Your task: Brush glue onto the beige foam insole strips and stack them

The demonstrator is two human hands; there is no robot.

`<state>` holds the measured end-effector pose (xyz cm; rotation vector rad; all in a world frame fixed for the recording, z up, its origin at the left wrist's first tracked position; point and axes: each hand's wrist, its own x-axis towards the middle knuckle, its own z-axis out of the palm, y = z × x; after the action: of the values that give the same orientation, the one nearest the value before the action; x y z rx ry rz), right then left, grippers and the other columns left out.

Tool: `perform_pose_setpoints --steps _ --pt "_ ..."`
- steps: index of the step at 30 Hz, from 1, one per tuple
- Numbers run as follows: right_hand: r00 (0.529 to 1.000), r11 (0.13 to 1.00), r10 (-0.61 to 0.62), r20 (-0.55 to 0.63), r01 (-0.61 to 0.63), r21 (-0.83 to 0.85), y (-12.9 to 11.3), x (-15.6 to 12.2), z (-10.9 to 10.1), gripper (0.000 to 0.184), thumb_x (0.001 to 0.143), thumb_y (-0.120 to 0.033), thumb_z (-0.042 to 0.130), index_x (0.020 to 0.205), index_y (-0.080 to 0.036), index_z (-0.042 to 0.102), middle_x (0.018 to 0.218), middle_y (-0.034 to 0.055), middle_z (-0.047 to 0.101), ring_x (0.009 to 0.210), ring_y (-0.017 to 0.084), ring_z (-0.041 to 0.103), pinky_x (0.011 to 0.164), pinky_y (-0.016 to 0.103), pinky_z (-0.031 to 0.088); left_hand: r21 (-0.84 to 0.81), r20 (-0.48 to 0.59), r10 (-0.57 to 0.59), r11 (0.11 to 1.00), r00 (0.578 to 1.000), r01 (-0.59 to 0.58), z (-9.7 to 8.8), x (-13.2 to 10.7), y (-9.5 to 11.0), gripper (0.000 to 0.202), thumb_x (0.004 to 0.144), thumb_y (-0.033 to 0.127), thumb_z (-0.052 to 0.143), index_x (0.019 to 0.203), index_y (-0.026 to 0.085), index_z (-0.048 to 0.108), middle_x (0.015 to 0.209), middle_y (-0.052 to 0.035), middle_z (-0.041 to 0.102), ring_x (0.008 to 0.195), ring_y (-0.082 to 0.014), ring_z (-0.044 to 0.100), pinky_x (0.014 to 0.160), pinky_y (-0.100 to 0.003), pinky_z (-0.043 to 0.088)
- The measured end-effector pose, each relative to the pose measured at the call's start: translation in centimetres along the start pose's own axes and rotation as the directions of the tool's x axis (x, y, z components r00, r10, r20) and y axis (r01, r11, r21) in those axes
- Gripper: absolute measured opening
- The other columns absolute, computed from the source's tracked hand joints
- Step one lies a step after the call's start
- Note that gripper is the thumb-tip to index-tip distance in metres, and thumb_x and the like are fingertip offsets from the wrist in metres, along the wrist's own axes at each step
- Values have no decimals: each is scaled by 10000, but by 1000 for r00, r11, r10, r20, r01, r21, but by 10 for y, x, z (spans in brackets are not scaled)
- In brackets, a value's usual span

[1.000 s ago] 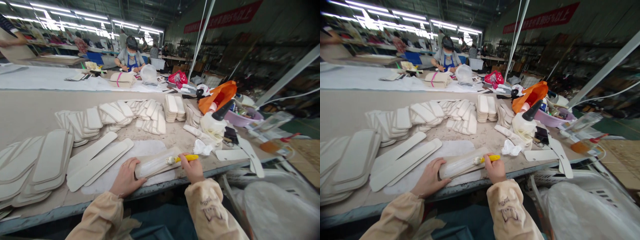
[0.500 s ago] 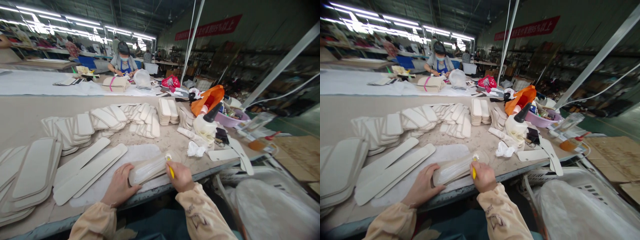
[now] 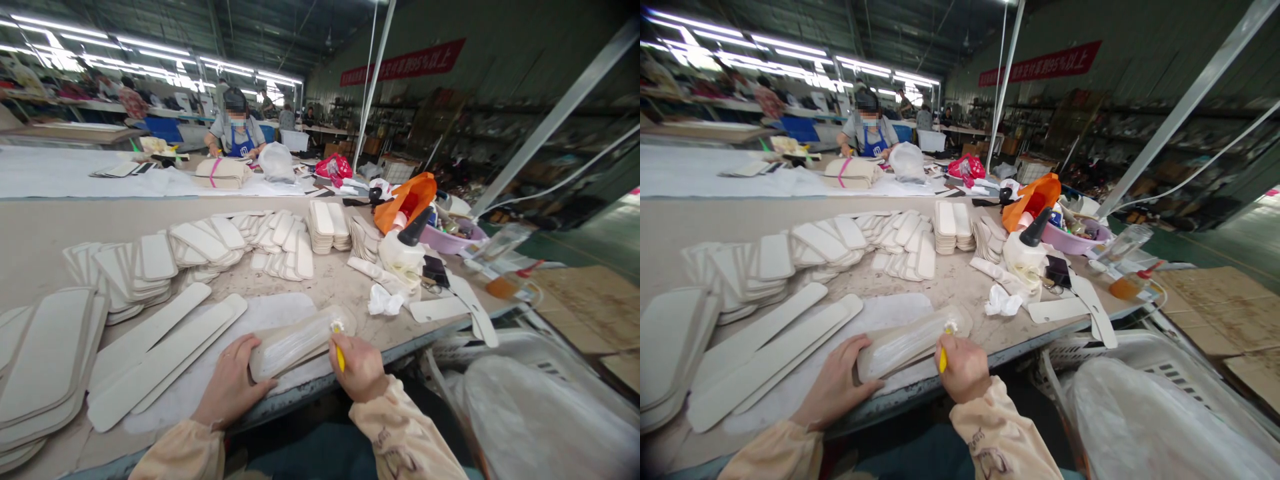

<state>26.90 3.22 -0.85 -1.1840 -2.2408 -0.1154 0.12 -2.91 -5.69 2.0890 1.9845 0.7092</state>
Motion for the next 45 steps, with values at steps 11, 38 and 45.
perform_pose_setpoints --steps 11,38,45 --pt "986 983 104 -128 -83 164 15 5 8 191 920 -232 474 983 -148 633 783 88 693 700 207 656 631 291 484 5 12 -7 1000 1000 7 1 0 -2 691 608 478 733 1178 164 500 1264 -141 506 1183 -319 469 1009 -487 397" --pt "828 205 299 474 -541 816 -69 4 31 349 872 -484 519 877 -148 615 479 -29 526 425 113 449 439 235 379 -143 18 -71 987 997 73 -7 -1 11 832 454 414 824 1167 162 478 1274 -163 487 1214 -349 439 1024 -530 369" --pt "828 254 391 402 -517 817 -66 4 29 326 880 -461 511 907 -150 602 494 -25 525 440 134 478 439 248 397 -145 24 -74 986 997 76 -8 -1 12 814 469 394 821 1171 162 480 1280 -166 480 1220 -347 432 1028 -525 367"
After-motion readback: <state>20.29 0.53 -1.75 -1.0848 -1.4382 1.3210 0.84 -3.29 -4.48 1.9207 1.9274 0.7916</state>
